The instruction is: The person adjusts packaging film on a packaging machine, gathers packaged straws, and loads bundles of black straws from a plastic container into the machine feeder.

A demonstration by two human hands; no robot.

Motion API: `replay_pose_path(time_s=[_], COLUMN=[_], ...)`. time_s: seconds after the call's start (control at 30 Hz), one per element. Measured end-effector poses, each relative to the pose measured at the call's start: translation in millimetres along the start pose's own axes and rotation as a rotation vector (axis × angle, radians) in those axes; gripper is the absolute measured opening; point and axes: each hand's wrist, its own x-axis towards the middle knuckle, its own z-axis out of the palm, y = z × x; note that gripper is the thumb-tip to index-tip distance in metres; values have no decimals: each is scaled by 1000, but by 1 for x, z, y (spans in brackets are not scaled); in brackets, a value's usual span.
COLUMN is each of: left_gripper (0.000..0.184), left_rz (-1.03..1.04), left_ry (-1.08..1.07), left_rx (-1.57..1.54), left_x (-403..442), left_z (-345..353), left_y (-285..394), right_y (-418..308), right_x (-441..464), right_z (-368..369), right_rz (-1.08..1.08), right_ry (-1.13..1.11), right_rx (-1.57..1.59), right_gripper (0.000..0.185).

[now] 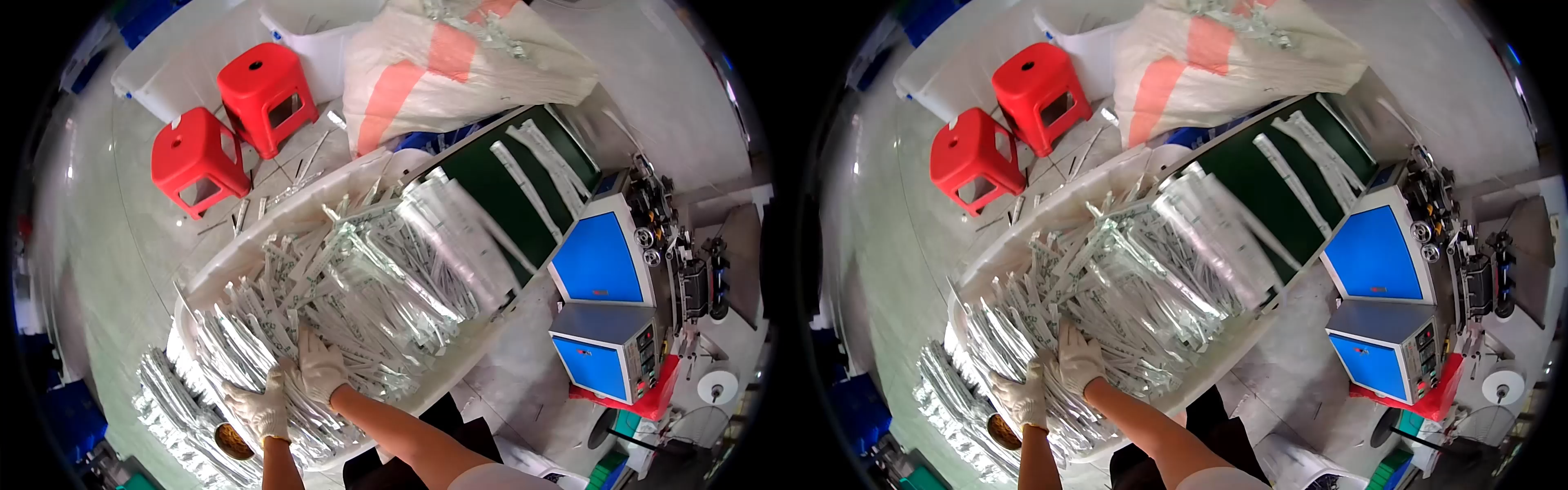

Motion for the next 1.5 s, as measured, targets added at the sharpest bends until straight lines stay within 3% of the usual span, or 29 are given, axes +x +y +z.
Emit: replay_pose_path(time_s=[0.1, 0.2, 0.3, 0.37, 0.43, 0.5, 0.53, 0.57, 0.63, 0.7, 0.77, 0.83, 0.87, 0.97, 1.03, 1.1, 1.3, 1.4, 1.43, 1.47, 1.5], left_gripper=[121, 118, 117, 115, 119, 117, 115, 114, 112, 109, 106, 104, 102, 99, 96, 94, 86, 83, 82, 81, 79], left_rz=[-33, -74, -80, -2, 11, 1, 38, 90, 218, 385, 577, 772, 868, 1130, 1275, 1388, 1579, 1660, 1687, 1704, 1714], left_ry=[-74, -97, -81, -42, -81, -68, -42, -19, 22, 32, 11, -42, -73, -183, -255, -319, -410, -378, -368, -357, -350], left_rx=[-33, -1, -59, -89, -53, -35, -28, -32, -58, -88, -113, -113, -107, -65, -17, 42, 226, 311, 338, 369, 391], left_x=[-7, 1, -14, -12, 9, 27, 27, 16, -9, -34, -66, -103, -125, -196, -247, -296, -431, -480, -494, -505, -516], left_z=[-17, -13, -23, -19, -10, -1, -5, -10, -23, -34, -43, -54, -57, -64, -64, -59, -13, 15, 22, 28, 38], left_y=[8, 7, 14, 10, -4, -16, -11, 2, 24, 47, 75, 101, 113, 143, 158, 168, 189, 210, 215, 219, 223], right_y=[2, 19, 59, 89, 128, 160, 177, 192, 192, 194, 205, 163, 162, 182, 197, 218, 181, 193, 202, 217, 218], right_x=[-8, -33, -71, -112, -161, -206, -232, -255, -300, -343, -386, -430, -445, -487, -517, -527, -577, -591, -609, -604, -621], right_z=[-40, -67, -92, -112, -126, -151, -143, -138, -168, -168, -126, -151, -139, -24, 37, 128, 42, -18, -49, -34, -65], right_rz=[-17, -62, -113, -72, -90, -29, 20, 59, 334, 591, 716, 990, 1080, 1305, 1373, 1511, 1695, 1698, 1622, 1669, 1672], right_ry=[-127, -71, 33, -61, -31, -168, -103, -43, -113, -128, 180, 345, 310, 369, 436, 617, 701, 796, 843, 913, 882], right_rx=[87, 44, 203, 305, 197, 237, 231, 226, 148, 279, 443, 637, 761, 866, 942, 757, 955, 978, 1146, 1149, 1205], right_gripper=[86, 84, 79, 74, 71, 68, 68, 68, 69, 71, 71, 73, 75, 91, 92, 86, 78, 74, 76, 79, 83])
